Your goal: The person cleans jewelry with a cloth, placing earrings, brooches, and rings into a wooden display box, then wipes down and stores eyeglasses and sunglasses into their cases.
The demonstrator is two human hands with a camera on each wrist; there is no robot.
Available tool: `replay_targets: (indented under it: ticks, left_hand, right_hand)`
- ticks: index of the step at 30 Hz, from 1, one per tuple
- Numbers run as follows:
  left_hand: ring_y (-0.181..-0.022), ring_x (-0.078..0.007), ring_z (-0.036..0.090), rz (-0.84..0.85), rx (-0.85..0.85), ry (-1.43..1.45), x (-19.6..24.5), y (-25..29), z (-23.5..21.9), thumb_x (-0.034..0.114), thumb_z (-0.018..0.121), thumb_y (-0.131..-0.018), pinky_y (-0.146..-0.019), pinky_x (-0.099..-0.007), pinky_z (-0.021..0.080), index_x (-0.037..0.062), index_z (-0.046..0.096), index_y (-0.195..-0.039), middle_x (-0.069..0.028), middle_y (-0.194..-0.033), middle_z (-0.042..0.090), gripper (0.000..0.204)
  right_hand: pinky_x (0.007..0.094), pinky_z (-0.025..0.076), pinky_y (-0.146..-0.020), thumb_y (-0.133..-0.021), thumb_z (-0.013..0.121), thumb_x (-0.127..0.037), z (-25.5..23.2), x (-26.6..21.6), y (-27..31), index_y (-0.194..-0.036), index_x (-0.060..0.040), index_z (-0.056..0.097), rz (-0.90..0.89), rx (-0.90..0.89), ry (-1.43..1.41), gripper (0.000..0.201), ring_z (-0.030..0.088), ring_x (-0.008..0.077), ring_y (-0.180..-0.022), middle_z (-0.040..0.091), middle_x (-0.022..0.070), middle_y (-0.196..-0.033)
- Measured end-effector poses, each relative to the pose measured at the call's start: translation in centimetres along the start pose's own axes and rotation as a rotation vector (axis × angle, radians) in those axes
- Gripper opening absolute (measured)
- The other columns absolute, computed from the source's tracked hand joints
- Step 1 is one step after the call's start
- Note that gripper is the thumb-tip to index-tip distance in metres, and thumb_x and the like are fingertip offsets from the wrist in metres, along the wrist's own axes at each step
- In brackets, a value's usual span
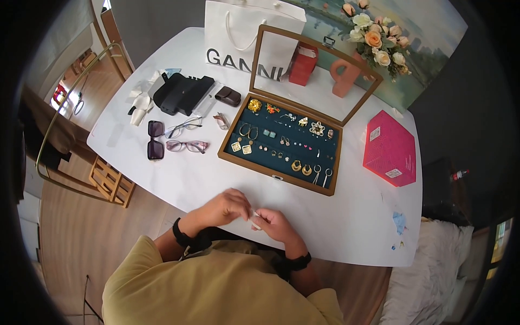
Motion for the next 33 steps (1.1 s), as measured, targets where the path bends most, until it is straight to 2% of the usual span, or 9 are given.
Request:
replay_targets:
  ticks: [3, 6, 9, 14, 17, 21, 27, 30, 33]
  left_hand:
    - [-0.088, -0.0322, 0.063, -0.143, 0.134, -0.228, -1.3, 0.1, -5.1, -0.001, 0.068, -0.072, -0.079, -0.0403, 0.049, 0.004, 0.067, -0.086, -0.0119, -0.089, 0.068, 0.015]
    - [-0.09, -0.0305, 0.064, -0.398, 0.599, -0.55, -3.5, 3.8, -12.9, 0.004, 0.069, -0.078, -0.085, -0.0376, 0.049, 0.0044, 0.068, -0.095, -0.0134, -0.096, 0.068, 0.017]
    - [-0.086, -0.0292, 0.064, -0.423, 0.783, -0.814, -3.9, 6.5, -18.3, 0.004, 0.07, -0.078, -0.078, -0.0374, 0.049, 0.0047, 0.068, -0.095, -0.0129, -0.089, 0.068, 0.017]
    - [-0.103, -0.0316, 0.058, -0.562, 0.47, -1.18, -5.8, 6.5, -18.5, 0.008, 0.065, -0.082, -0.09, -0.0423, 0.043, 0.0065, 0.065, -0.106, -0.0122, -0.106, 0.065, 0.025]
    - [-0.108, -0.0319, 0.055, -0.689, 0.38, -1.154, -7.9, 7.1, -17.7, 0.009, 0.063, -0.082, -0.094, -0.0441, 0.039, 0.007, 0.064, -0.108, -0.0119, -0.113, 0.062, 0.027]
    - [-0.099, -0.031, 0.058, -0.752, 0.387, -1.076, -8.0, 6.9, -17.6, 0.013, 0.066, -0.08, -0.091, -0.0437, 0.039, 0.0059, 0.067, -0.095, -0.011, -0.096, 0.066, 0.017]
    - [-0.072, -0.0306, 0.065, -0.844, 0.407, -0.797, -8.9, 7.9, -17.7, 0.019, 0.068, -0.08, -0.068, -0.0407, 0.05, 0.0018, 0.068, -0.084, -0.0135, -0.08, 0.067, 0.018]
    - [-0.056, -0.0201, 0.063, -1.063, 0.456, -0.528, -8.7, 8.9, -17.7, 0.019, 0.072, -0.079, -0.05, -0.0322, 0.047, -0.0007, 0.066, -0.078, -0.0114, -0.064, 0.064, 0.021]
    - [-0.049, -0.0117, 0.055, -0.914, 0.435, -0.545, -8.7, 9.2, -17.7, 0.022, 0.072, -0.082, -0.046, -0.0285, 0.043, -0.0024, 0.065, -0.077, -0.0056, -0.055, 0.057, 0.025]
  right_hand:
    - [0.0247, 0.051, -0.072, -0.098, 0.054, -0.014, 0.0, 0.1, 0.0, -0.097, 0.0033, 0.06, 0.001, 0.018, -0.033, 0.018, 0.061, 0.0084, -0.077, 0.064, 0.0039, -0.083]
    - [0.0252, 0.052, -0.073, -0.098, 0.055, -0.014, 0.1, -0.4, 0.1, -0.098, 0.0036, 0.059, 0.011, 0.037, -0.052, 0.018, 0.063, 0.0092, -0.08, 0.064, 0.0039, -0.084]
    - [0.0257, 0.053, -0.074, -0.098, 0.055, -0.015, 0.1, 0.0, 0.0, -0.099, 0.0034, 0.059, 0.022, 0.037, -0.077, 0.019, 0.064, 0.0101, -0.081, 0.064, 0.0042, -0.085]
    - [0.0257, 0.053, -0.074, -0.098, 0.055, -0.016, 0.2, 0.2, -0.1, -0.1, 0.003, 0.059, 0.016, 0.036, -0.055, 0.019, 0.064, 0.0101, -0.081, 0.064, 0.0043, -0.086]
    - [0.0253, 0.052, -0.073, -0.098, 0.055, -0.016, 0.1, 0.2, 0.0, -0.1, 0.0025, 0.059, 0.018, 0.044, -0.048, 0.02, 0.063, 0.0099, -0.081, 0.064, 0.0039, -0.086]
    - [0.0248, 0.052, -0.072, -0.098, 0.055, -0.017, 0.1, 0.3, -0.1, -0.1, 0.0019, 0.059, 0.005, 0.036, -0.05, 0.02, 0.062, 0.0094, -0.08, 0.064, 0.0036, -0.086]
    - [0.0246, 0.052, -0.072, -0.098, 0.055, -0.017, 0.1, 0.4, -0.2, -0.101, 0.0019, 0.059, 0.001, 0.028, -0.065, 0.02, 0.062, 0.0092, -0.08, 0.064, 0.0038, -0.086]
    - [0.0245, 0.052, -0.071, -0.099, 0.055, -0.018, 0.2, 0.5, -0.2, -0.101, 0.0016, 0.059, 0.002, 0.027, -0.068, 0.02, 0.062, 0.0091, -0.08, 0.063, 0.0037, -0.086]
    - [0.0246, 0.052, -0.072, -0.099, 0.054, -0.018, 0.2, 0.3, -0.2, -0.101, 0.0014, 0.059, 0.0, 0.026, -0.062, 0.02, 0.062, 0.0091, -0.08, 0.063, 0.0037, -0.086]
Point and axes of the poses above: each hand's wrist, its own y-axis away from the middle knuckle, its own z-axis out of the palm, x = y × z, the point moved 8 cm from there along -y, towards the middle knuckle
